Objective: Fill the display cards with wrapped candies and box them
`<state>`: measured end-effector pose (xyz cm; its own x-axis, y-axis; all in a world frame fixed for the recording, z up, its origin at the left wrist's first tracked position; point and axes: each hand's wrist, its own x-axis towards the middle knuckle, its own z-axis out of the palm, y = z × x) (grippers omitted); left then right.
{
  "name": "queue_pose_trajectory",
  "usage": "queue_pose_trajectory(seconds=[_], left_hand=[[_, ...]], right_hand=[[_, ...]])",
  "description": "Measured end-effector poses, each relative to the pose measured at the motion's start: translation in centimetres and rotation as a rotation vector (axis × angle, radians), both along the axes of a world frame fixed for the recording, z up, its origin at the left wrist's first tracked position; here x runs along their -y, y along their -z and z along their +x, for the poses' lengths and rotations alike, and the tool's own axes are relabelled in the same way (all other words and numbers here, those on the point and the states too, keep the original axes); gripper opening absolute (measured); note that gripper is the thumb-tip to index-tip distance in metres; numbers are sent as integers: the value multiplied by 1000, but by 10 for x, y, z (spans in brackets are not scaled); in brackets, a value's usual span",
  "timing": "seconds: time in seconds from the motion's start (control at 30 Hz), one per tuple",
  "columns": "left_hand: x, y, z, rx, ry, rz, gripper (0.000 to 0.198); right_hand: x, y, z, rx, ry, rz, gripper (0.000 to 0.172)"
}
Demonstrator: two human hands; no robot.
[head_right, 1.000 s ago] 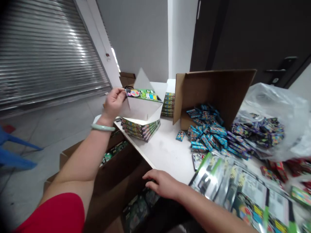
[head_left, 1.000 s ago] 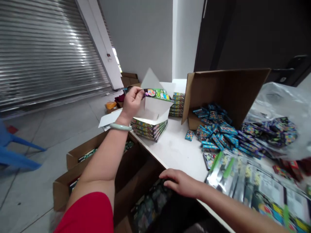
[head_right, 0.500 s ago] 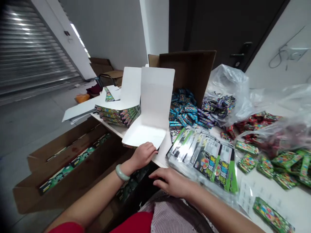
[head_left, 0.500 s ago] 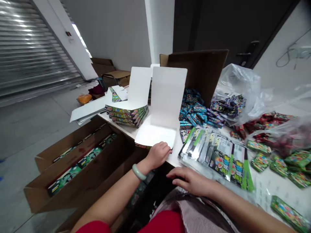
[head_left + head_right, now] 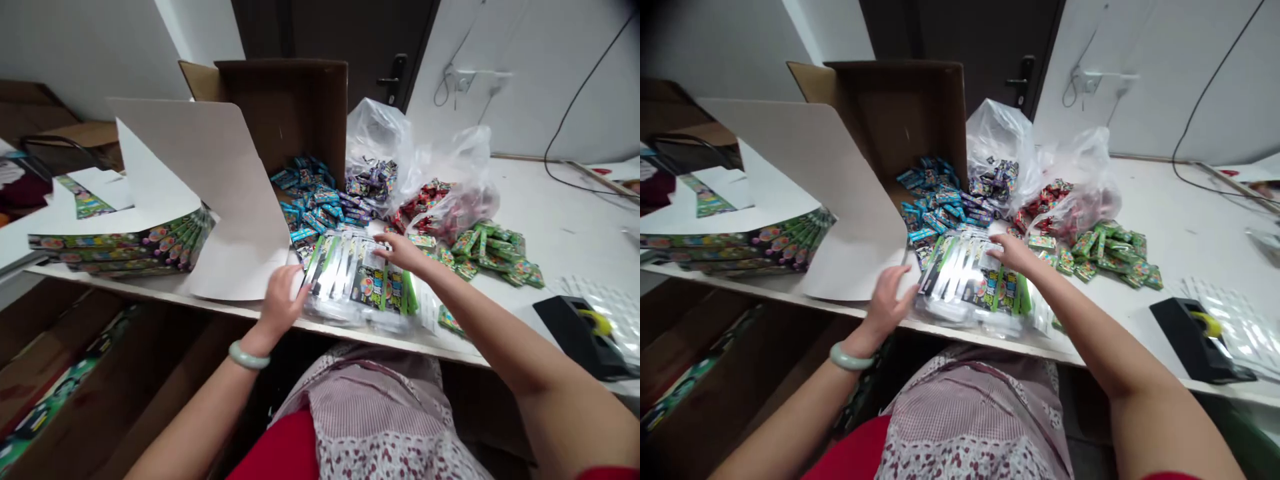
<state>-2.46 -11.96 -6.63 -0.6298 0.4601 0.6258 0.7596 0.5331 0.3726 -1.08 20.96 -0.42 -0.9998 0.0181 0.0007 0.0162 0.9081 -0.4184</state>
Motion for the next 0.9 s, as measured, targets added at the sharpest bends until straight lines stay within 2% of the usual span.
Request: queue_pose_trajectory(seconds=[0.07,0.13,0.2,0.33,0.4,0.43,0.5,0.57,0.67,0.73,0.77,0.83,0.9], left_hand=[[-47,-9,6,144,136,-107,44],[-84,-13,9,288,119,-242,60],[-105,-11,10,380,67,-328,72],[-108,-4,7,439,38,-367,84],[-104,-7,2,464,30,-288,89],[-104,-11,-1,485,33,-198,85],[-105,-27,-7,566,78,51,64],[-110,-50,-12,668,157,271,38],[-115,-85,-12,561,195,402,20],[-116,-101,-7,421,228,391,16],[-116,-106,-4,363,255,356,15],[-115,-113,3,267,320,228,18],[-114,-116,9,171,360,55,26]], right_hand=[[5,7,-19,26,-26,26,62],[17,14,-30,64,-35,59,76],[26,20,-34,83,-25,79,75],[21,16,-39,57,29,62,55],[12,2,-42,33,54,21,34],[7,-9,-42,16,60,-4,25],[0,-37,-40,-30,62,-56,17],[-6,-68,-31,-93,15,-200,19],[-12,-109,-6,-101,-158,-539,21],[-16,-124,14,10,-220,-636,21],[-17,-128,24,71,-204,-644,20],[-17,-127,40,137,-108,-688,17],[-15,-121,51,145,-27,-818,13]])
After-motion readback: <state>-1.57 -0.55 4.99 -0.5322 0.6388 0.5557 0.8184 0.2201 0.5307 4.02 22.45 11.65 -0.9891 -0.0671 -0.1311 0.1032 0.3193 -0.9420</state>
